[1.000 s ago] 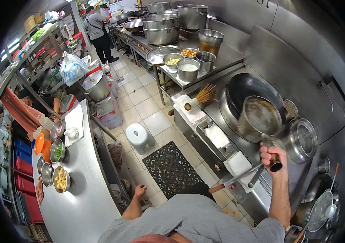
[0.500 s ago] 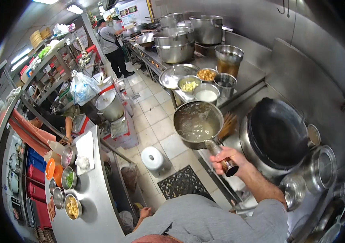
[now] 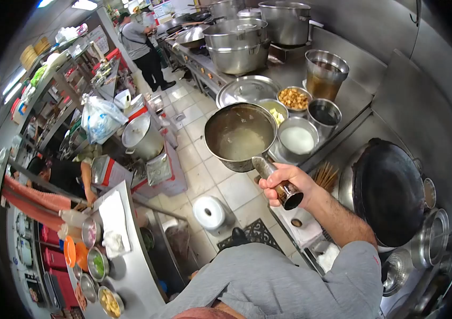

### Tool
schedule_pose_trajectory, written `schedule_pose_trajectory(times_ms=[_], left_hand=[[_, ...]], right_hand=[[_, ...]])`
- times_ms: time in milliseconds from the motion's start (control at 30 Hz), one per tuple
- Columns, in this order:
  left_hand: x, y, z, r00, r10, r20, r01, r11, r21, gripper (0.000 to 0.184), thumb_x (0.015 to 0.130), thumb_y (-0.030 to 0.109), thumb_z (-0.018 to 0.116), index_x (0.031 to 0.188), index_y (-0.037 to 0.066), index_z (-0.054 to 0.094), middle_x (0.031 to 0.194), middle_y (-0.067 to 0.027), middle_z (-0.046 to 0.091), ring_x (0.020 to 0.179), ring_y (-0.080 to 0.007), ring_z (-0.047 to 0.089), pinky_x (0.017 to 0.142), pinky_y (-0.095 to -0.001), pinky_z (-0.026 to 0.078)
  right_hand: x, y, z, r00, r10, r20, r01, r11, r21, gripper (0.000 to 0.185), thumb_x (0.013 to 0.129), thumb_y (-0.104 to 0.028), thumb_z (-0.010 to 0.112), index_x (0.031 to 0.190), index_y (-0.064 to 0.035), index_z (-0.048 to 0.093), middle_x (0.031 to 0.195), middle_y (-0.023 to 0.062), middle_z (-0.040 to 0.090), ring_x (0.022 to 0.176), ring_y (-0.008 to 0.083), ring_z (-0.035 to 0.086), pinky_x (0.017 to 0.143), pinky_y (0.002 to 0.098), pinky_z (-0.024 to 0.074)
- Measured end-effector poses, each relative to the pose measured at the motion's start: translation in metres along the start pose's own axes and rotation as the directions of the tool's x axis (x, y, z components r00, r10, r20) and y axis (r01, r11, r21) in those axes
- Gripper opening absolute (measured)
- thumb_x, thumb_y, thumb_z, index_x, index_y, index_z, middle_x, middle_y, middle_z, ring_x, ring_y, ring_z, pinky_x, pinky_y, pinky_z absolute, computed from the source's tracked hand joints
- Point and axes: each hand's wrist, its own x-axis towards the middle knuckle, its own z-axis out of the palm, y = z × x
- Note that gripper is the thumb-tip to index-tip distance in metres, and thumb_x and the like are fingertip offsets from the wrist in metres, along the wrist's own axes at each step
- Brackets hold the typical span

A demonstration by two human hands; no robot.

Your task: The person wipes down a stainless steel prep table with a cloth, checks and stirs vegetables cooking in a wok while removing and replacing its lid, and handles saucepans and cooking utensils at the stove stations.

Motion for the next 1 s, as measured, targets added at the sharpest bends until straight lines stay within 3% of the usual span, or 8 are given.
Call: schedule_pose_trajectory(times_ms=[167,233,267,300,367,433,633,1000], left_hand=[[0.087,0.069,-0.040,0.998,0.050,0.044,-0.052,0.997,0.052,0.029,0.079,0.019,0.065,0.100,0.000,0.062,0.085,-0.0086,0.065,0.071,-0.0154,0.060,0.063,-0.0293,0.048],[0.094,0.142,-0.065,0.998,0.044,0.043,-0.042,0.999,-0.030,0.028,0.079,0.018,0.063,0.101,-0.001,0.061,0.082,-0.0080,0.065,0.066,-0.0142,0.058,0.057,-0.0286,0.047],[0.113,0.165,-0.075,0.991,0.113,0.068,-0.122,0.980,0.156,0.029,0.080,0.018,0.062,0.102,-0.001,0.060,0.077,-0.0069,0.063,0.059,-0.0125,0.055,0.051,-0.0275,0.044],[0.143,0.172,-0.079,0.989,0.124,0.085,-0.136,0.979,0.151,0.029,0.080,0.018,0.062,0.102,-0.001,0.060,0.077,-0.0069,0.063,0.059,-0.0125,0.055,0.051,-0.0275,0.044],[0.202,0.187,-0.078,0.990,0.113,0.084,-0.114,0.994,0.003,0.030,0.080,0.019,0.062,0.102,-0.002,0.060,0.075,-0.0070,0.062,0.055,-0.0124,0.054,0.050,-0.0274,0.044],[0.223,0.236,-0.081,0.984,0.158,0.077,-0.164,0.984,0.069,0.034,0.080,0.020,0.063,0.104,-0.002,0.059,0.078,-0.0082,0.063,0.056,-0.0136,0.056,0.052,-0.0267,0.045],[0.318,0.343,-0.056,0.974,0.153,0.164,-0.148,0.988,-0.046,0.035,0.078,0.020,0.063,0.106,-0.001,0.059,0.081,-0.0094,0.065,0.059,-0.0139,0.057,0.055,-0.0278,0.047],[0.436,0.483,-0.063,0.959,0.156,0.236,-0.227,0.921,0.317,0.037,0.075,0.024,0.064,0.104,0.000,0.062,0.097,-0.0186,0.064,0.092,-0.0239,0.061,0.081,-0.0335,0.048]], right_hand=[[0.055,-0.042,0.011,0.991,-0.098,-0.092,0.103,0.993,0.050,0.011,0.072,0.000,0.052,0.081,0.0039,0.049,0.081,0.0111,0.051,0.058,0.0162,0.052,0.045,0.0302,0.0427],[0.073,-0.061,0.015,0.990,-0.113,-0.084,0.121,0.988,0.098,0.016,0.072,-0.002,0.051,0.086,0.0051,0.048,0.081,0.0110,0.051,0.058,0.0156,0.052,0.046,0.0295,0.0434],[0.080,-0.071,0.023,0.988,-0.129,-0.087,0.139,0.984,0.115,0.022,0.073,-0.003,0.051,0.092,0.0062,0.047,0.081,0.0109,0.051,0.059,0.0155,0.052,0.046,0.0297,0.0442],[0.088,-0.081,0.022,0.983,-0.163,-0.086,0.173,0.977,0.123,0.026,0.074,-0.004,0.051,0.096,0.0070,0.045,0.081,0.0110,0.051,0.059,0.0164,0.052,0.047,0.0300,0.0445],[0.101,-0.105,0.022,0.979,-0.183,-0.089,0.197,0.965,0.175,0.025,0.074,-0.004,0.050,0.095,0.0080,0.045,0.081,0.0112,0.051,0.059,0.0169,0.051,0.047,0.0297,0.0446],[0.113,-0.131,0.023,0.961,-0.246,-0.127,0.264,0.953,0.146,0.025,0.074,-0.005,0.050,0.094,0.0091,0.045,0.080,0.0125,0.051,0.060,0.0168,0.051,0.048,0.0292,0.0448],[0.150,-0.213,0.012,0.904,-0.361,-0.231,0.393,0.913,0.110,0.018,0.074,-0.008,0.050,0.082,0.0080,0.048,0.076,0.0123,0.051,0.059,0.0159,0.052,0.049,0.0284,0.0459],[0.219,-0.364,-0.030,0.705,-0.584,-0.402,0.601,0.793,-0.098,0.013,0.073,-0.007,0.052,0.075,0.0044,0.047,0.074,0.0108,0.052,0.056,0.0131,0.053,0.047,0.0241,0.0464]])
